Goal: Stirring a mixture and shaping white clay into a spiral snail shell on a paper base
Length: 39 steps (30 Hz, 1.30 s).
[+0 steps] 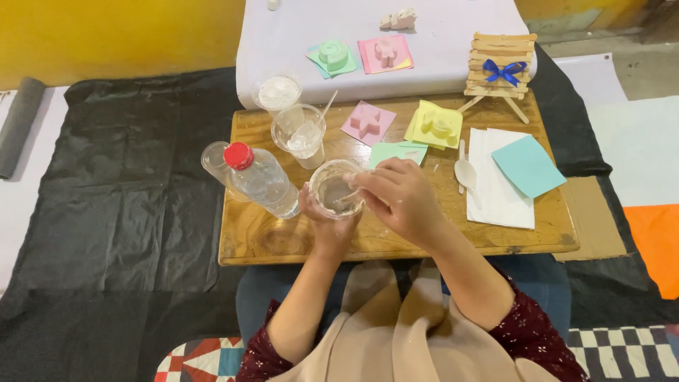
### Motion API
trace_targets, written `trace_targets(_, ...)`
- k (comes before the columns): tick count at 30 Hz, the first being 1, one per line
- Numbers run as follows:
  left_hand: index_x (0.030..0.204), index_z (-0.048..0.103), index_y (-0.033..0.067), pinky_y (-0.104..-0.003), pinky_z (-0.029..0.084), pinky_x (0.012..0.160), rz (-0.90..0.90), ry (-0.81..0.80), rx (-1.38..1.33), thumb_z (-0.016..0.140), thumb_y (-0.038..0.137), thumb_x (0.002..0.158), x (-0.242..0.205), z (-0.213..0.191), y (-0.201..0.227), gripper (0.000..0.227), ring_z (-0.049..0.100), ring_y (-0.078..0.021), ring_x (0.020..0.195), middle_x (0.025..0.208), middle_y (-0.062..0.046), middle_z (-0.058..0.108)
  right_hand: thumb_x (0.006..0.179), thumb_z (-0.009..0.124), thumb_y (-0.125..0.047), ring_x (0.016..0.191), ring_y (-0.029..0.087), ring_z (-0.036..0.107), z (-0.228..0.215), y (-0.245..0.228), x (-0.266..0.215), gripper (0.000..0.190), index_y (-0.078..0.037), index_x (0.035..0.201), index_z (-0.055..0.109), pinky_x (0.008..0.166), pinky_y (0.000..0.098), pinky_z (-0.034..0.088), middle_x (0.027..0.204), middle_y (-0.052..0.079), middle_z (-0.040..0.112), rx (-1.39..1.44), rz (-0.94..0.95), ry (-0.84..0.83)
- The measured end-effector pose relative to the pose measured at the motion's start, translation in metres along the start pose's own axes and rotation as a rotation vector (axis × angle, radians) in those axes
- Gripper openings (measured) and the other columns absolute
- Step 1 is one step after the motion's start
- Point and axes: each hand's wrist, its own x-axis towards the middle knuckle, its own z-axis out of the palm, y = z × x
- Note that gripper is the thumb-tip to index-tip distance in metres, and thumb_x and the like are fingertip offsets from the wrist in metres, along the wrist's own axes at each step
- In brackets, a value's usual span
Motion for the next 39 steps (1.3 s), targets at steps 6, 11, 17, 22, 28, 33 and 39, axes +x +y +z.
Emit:
trace_targets(6, 0.15, 0.015, 0.006, -0.056, 0.049, 0.095, -0.015, -0.04, 0.009, 0.098, 0.01, 0.063, 0.007, 0.002, -0.004, 0.121, 0.06, -0.043, 0.11, 0.122, -0.032, 0.052, 0.096, 0.07, -0.014, 0.105, 0.036, 0.069, -0.031, 0.011, 0.005, 0.035, -0.006, 0.131, 0.068, 0.087, 0.0457, 0.054, 0.103, 0.019, 0.073, 0.093, 0.12, -0.141)
trace_targets(11, 0.153, 0.013, 0.0056, -0.056, 0.049, 0.095, -0.01, -0.023, 0.08, 0.097, 0.011, 0.067, 0.017, 0.005, 0.01, 0.12, 0.062, -0.0461, 0.108, 0.116, -0.035, 0.055, 0.093, 0.071, -0.004, 0.089, 0.023, 0.069, -0.028, 0.034, -0.026, 0.061, -0.005, 0.151, 0.051, 0.088, 0.0385, 0.054, 0.094, 0.01, 0.071, 0.351, 0.198, 0.071)
trace_targets(17, 0.153, 0.009, 0.0044, -0.059, 0.048, 0.096, -0.051, -0.062, 0.128, 0.095, 0.014, 0.073, 0.011, -0.005, 0.03, 0.118, 0.062, -0.0488, 0.107, 0.113, -0.037, 0.056, 0.104, 0.065, -0.015, 0.126, 0.034, 0.057, -0.017, 0.06, -0.069, 0.075, -0.012, 0.165, 0.02, 0.107, 0.0472, 0.043, 0.145, 0.019, 0.054, 0.227, 0.277, 0.101)
trace_targets(22, 0.152, 0.005, 0.0015, -0.062, 0.036, 0.113, -0.176, -0.139, 0.151, 0.092, 0.016, 0.077, 0.006, -0.013, 0.044, 0.116, 0.05, -0.0489, 0.131, 0.134, -0.038, 0.045, 0.102, 0.057, 0.0, 0.12, 0.03, 0.058, -0.007, 0.074, -0.09, 0.059, -0.006, 0.157, 0.037, 0.103, 0.0429, 0.045, 0.137, 0.015, 0.057, 0.151, 0.325, 0.188)
trace_targets(28, 0.15, 0.006, -0.0045, -0.057, 0.012, 0.124, -0.214, -0.084, 0.046, 0.083, 0.011, 0.081, -0.043, -0.012, 0.05, 0.105, 0.016, -0.0466, 0.15, 0.156, -0.031, 0.01, 0.106, 0.049, -0.008, 0.108, 0.027, 0.058, -0.006, 0.078, -0.092, 0.043, -0.001, 0.149, 0.046, 0.094, 0.0399, 0.047, 0.123, 0.014, 0.059, 0.101, 0.295, 0.259)
trace_targets(33, 0.123, 0.034, 0.0118, -0.067, 0.021, 0.12, 0.433, -0.04, 0.191, 0.077, 0.04, 0.085, -0.068, -0.01, 0.045, 0.064, 0.021, -0.0486, 0.142, 0.141, -0.027, 0.026, 0.103, 0.05, -0.006, 0.101, 0.028, 0.061, -0.004, 0.077, -0.091, 0.039, 0.0, 0.141, 0.053, 0.093, 0.0404, 0.051, 0.112, 0.014, 0.062, 0.086, 0.215, 0.245)
trace_targets(39, 0.115, 0.058, 0.0247, -0.061, 0.044, 0.109, 0.667, -0.072, 0.12, 0.082, 0.039, 0.079, -0.048, 0.025, 0.026, 0.045, 0.055, -0.0425, 0.124, 0.127, -0.015, 0.059, 0.098, 0.054, -0.004, 0.09, 0.025, 0.064, 0.001, 0.086, -0.097, 0.038, 0.001, 0.136, 0.058, 0.088, 0.0389, 0.054, 0.1, 0.01, 0.066, 0.025, 0.192, 0.255)
